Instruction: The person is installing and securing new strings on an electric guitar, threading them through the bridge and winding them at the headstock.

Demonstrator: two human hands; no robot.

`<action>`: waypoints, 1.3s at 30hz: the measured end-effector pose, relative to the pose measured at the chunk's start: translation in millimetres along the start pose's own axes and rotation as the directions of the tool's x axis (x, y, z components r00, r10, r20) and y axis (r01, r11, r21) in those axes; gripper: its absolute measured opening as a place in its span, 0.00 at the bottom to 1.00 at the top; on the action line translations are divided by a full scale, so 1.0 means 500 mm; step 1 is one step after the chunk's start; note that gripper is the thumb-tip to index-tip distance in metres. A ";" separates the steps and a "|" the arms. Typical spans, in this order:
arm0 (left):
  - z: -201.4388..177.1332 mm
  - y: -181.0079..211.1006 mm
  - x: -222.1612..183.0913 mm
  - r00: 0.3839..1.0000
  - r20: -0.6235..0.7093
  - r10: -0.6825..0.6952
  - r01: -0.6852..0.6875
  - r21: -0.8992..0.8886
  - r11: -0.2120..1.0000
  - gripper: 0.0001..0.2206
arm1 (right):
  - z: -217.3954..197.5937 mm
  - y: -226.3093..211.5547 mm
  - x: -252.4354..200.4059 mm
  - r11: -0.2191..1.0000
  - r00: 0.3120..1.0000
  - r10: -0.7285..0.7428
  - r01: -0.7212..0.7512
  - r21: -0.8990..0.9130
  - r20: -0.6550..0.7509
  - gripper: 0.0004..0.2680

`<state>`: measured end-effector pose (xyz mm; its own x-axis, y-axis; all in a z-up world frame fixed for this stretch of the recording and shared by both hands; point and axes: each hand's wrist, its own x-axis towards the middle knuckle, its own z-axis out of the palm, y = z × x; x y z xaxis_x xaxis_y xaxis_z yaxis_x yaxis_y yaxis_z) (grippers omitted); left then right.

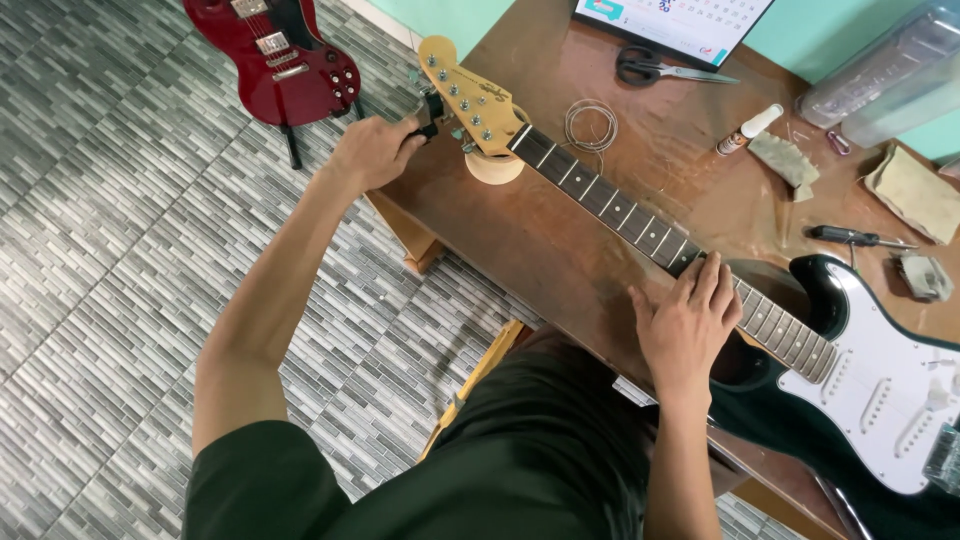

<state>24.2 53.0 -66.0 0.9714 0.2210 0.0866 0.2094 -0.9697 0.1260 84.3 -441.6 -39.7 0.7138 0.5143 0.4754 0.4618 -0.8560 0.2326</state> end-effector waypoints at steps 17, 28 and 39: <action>-0.028 0.303 -0.184 0.986 -0.092 0.137 -0.124 0.134 0.983 0.10 | -0.127 -0.224 0.029 0.103 0.950 0.007 -0.312 0.945 0.313 0.20; 0.006 0.166 -0.004 0.856 -0.516 0.007 -0.144 -0.226 0.964 0.15 | -0.089 -0.252 0.140 -0.608 0.729 0.448 -0.176 0.774 0.517 0.10; -0.041 0.086 0.052 0.912 -0.407 0.042 -0.035 0.023 0.999 0.09 | -0.029 -0.104 0.165 -0.434 0.740 0.420 -0.343 0.833 0.524 0.10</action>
<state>56.2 19.3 -38.3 0.8496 0.2037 0.4866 0.1776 -0.9790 0.0997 111.5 -355.3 -0.6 0.9988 0.0491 0.0047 -0.0072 0.2395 -0.9709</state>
